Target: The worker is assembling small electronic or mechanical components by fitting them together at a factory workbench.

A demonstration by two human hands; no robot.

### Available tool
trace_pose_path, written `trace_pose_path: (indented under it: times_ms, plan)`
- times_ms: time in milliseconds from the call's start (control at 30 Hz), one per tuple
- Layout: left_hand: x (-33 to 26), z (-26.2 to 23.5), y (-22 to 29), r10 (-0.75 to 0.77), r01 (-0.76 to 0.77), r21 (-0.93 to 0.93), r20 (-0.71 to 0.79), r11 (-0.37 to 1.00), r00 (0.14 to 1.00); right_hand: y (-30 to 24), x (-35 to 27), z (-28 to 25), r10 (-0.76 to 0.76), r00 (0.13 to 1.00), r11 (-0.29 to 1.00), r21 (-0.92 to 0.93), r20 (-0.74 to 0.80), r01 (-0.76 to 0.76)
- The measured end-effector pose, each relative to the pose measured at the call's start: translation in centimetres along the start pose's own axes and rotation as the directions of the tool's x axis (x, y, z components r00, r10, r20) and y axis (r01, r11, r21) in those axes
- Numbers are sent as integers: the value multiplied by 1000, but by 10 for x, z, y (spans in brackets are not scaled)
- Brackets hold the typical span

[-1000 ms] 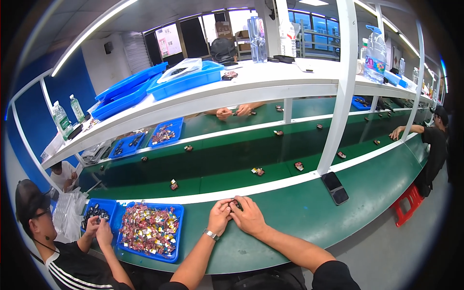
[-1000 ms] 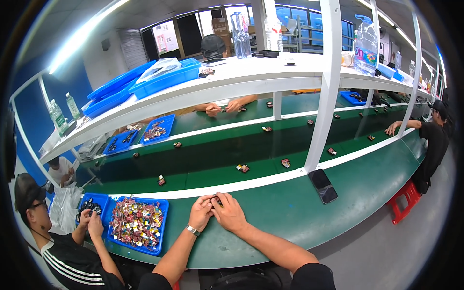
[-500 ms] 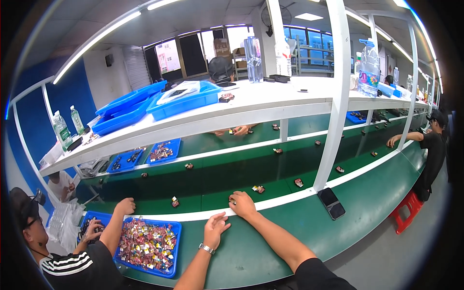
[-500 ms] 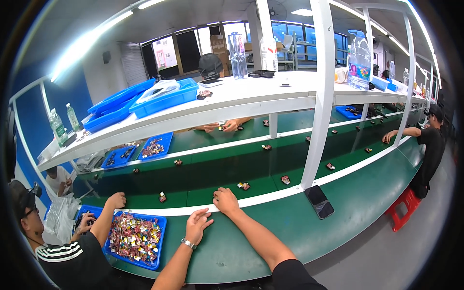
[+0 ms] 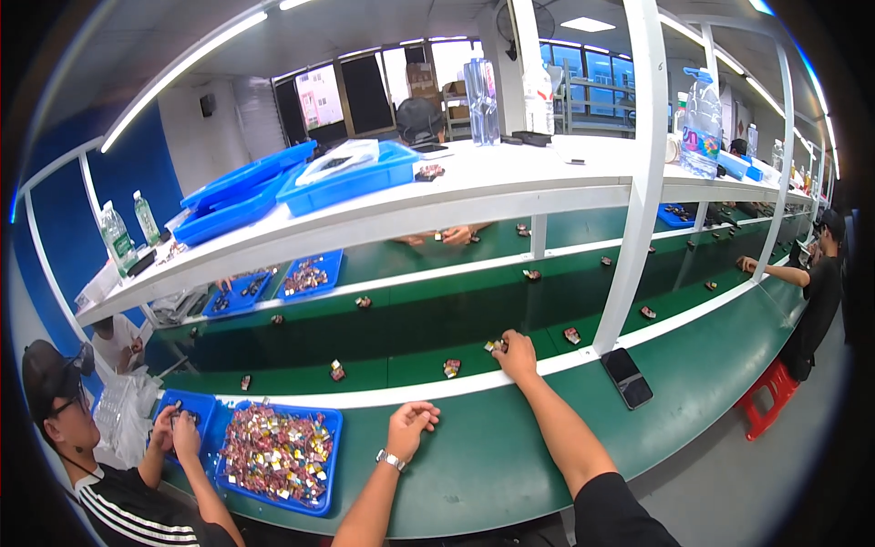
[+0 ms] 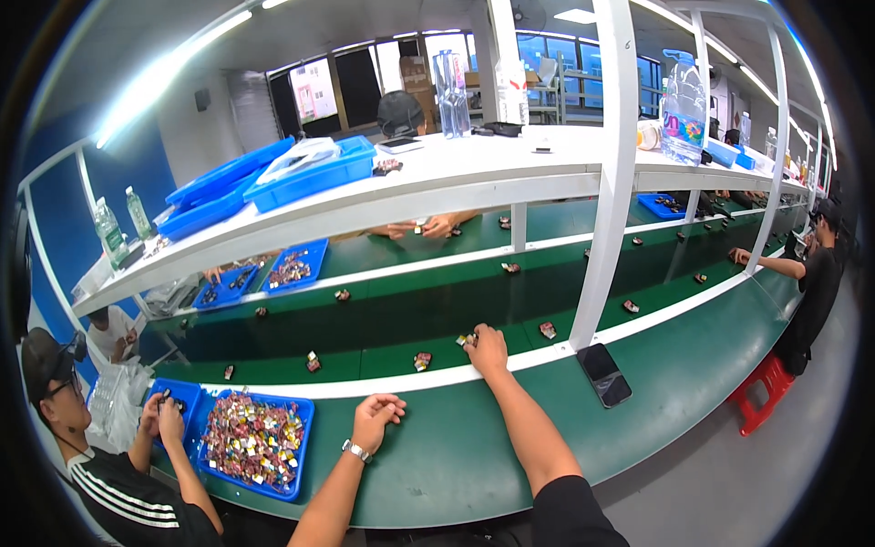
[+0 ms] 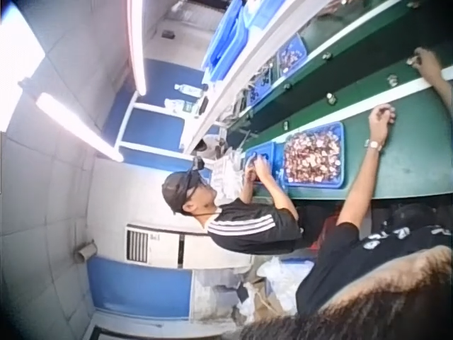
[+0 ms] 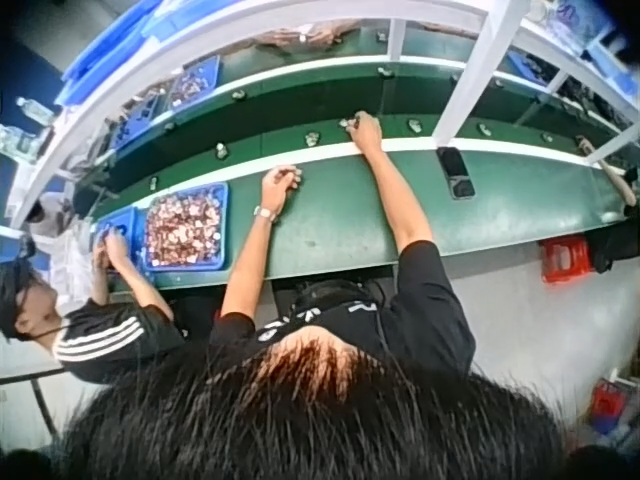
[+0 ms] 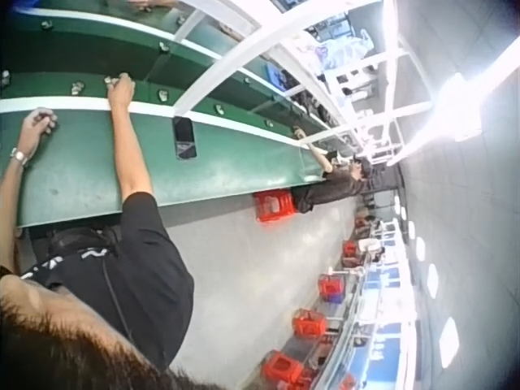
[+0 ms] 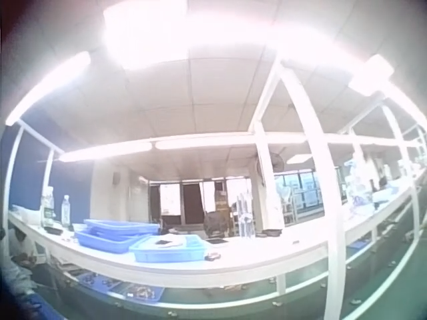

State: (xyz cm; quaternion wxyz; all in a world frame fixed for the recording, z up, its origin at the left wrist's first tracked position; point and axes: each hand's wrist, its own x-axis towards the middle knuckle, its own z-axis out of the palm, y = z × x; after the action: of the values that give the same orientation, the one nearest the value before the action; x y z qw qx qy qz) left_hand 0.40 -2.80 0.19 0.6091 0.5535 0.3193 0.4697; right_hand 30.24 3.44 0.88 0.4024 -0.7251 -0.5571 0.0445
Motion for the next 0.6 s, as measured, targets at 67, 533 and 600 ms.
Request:
trace_pose_path:
  times_ms: [67,533,600]
  plan:
    - [6,1,0,-33,33,-26,0,999,999,6,0,-7,-17,999,985,169,35,11]
    - [-1,-18,11,-265,402,-164,526,901,808,-111,-125,-58,-578,729,790,477,368,385]
    - [-4,-4,16,-254,378,-213,447,901,858,-107,-126,-55,-573,789,770,476,223,425]
